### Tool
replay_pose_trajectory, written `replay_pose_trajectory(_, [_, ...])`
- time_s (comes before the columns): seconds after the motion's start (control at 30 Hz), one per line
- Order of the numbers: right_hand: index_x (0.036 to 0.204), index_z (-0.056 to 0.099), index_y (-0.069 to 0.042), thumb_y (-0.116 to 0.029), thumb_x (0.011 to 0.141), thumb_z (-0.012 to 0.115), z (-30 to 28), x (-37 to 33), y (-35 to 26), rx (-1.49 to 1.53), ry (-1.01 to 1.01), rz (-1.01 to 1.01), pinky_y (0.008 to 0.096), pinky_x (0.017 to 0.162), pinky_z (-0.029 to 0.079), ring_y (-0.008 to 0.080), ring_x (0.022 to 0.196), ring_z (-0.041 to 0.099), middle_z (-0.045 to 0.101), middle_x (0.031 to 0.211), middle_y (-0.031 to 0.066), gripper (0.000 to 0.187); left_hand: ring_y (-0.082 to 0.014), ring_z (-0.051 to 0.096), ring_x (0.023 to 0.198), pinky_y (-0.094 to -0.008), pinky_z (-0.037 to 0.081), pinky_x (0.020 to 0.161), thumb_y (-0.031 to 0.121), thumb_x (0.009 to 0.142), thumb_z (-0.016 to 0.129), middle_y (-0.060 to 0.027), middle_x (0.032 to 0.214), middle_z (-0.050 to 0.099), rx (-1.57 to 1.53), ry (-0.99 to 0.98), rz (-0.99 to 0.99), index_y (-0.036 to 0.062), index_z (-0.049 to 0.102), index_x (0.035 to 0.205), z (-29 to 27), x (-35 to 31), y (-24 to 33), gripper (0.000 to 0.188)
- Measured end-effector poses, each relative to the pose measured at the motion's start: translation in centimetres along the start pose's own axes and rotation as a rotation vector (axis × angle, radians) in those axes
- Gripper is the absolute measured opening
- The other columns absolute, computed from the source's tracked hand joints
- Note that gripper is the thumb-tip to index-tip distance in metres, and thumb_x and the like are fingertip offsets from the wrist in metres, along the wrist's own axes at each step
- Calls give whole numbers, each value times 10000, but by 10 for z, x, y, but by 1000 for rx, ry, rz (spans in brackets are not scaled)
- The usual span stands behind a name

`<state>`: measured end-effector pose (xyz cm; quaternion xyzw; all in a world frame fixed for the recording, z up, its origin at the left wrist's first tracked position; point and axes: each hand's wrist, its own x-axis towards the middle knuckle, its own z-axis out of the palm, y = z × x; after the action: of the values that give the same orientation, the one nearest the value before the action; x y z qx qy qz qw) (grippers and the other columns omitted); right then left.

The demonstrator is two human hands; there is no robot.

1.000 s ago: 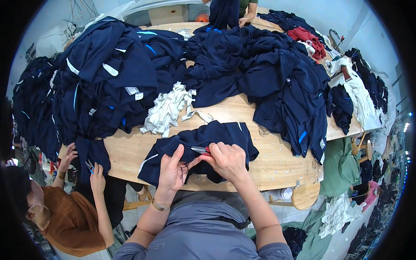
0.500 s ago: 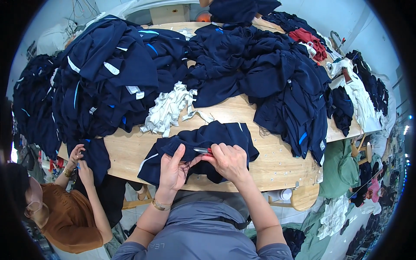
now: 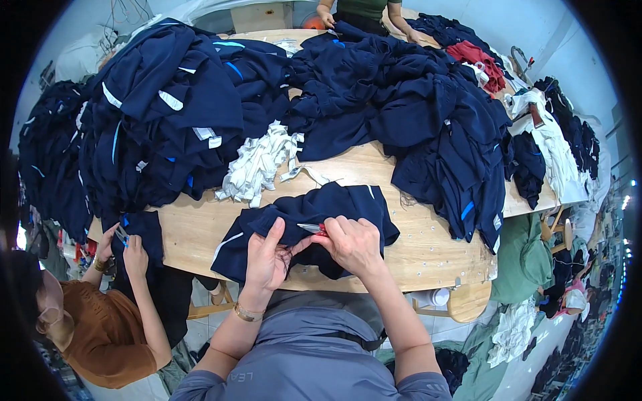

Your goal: Trimming loose threads and inspecting dark blue garments at a manufacturing table.

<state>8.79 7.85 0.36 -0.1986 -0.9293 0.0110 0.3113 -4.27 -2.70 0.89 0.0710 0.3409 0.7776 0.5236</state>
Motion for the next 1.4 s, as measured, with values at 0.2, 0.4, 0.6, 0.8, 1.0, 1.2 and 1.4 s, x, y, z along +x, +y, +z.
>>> replay_pose_trajectory(0.2, [735, 522, -98, -410, 771, 635, 1, -6, -1, 42, 5, 49, 273, 472, 361, 156, 507, 505, 463, 593, 8, 334, -220, 647, 870, -372, 569, 761, 222, 960, 443, -151, 978, 640, -16, -1, -32, -23, 566, 1018, -5, 2, 4, 280])
replay_pose_trajectory(0.4, [774, 535, -88, -405, 768, 640, 0, -6, -2, 72, 1, 42, 278, 473, 377, 165, 521, 523, 478, 607, 19, 334, -227, 642, 895, -361, 564, 779, 249, 966, 427, -145, 989, 640, -54, 14, -100, -19, 566, 1030, -4, -2, 3, 309])
replay_pose_trajectory(0.6, [827, 532, -51, -338, 767, 695, 3, -11, -7, 350, 71, 236, 254, 432, 374, 169, 463, 509, 529, 617, 32, 336, -243, 625, 948, -355, 546, 824, 264, 961, 438, -147, 1012, 635, -202, 15, -243, -16, 565, 1043, 0, -2, 4, 318])
replay_pose_trajectory(0.8, [796, 520, -24, -204, 717, 777, -3, 3, -33, 793, 42, 604, 198, 424, 333, 27, 491, 391, 460, 555, -11, 324, -192, 621, 912, -292, 520, 791, 233, 942, 492, -104, 1010, 630, -165, 5, -181, 31, 564, 1059, -3, -4, -7, 244])
replay_pose_trajectory(1.0, [753, 520, -3, -111, 811, 674, 9, 2, -40, 1191, 41, 763, 192, 481, 314, 21, 557, 352, 414, 581, -26, 197, -125, 575, 923, -290, 471, 764, 120, 913, 544, -3, 988, 591, -104, -16, -38, 101, 562, 1025, -2, -4, -15, 115])
replay_pose_trajectory(1.2, [731, 535, -13, -91, 778, 683, -24, -10, -52, 1053, -185, 413, 203, 470, 320, 35, 531, 374, 436, 595, -29, 174, -140, 574, 939, -342, 490, 831, 135, 916, 540, -26, 1009, 598, -120, 32, -32, 80, 560, 1038, -4, 1, -7, 136])
replay_pose_trajectory(1.4, [856, 531, -17, -160, 815, 650, -11, -28, -34, 1083, -75, 498, 221, 481, 356, 78, 530, 432, 494, 645, 20, 191, -167, 616, 900, -347, 517, 838, 201, 932, 512, -84, 974, 642, -124, 69, -16, 33, 599, 982, 2, 1, 0, 196])
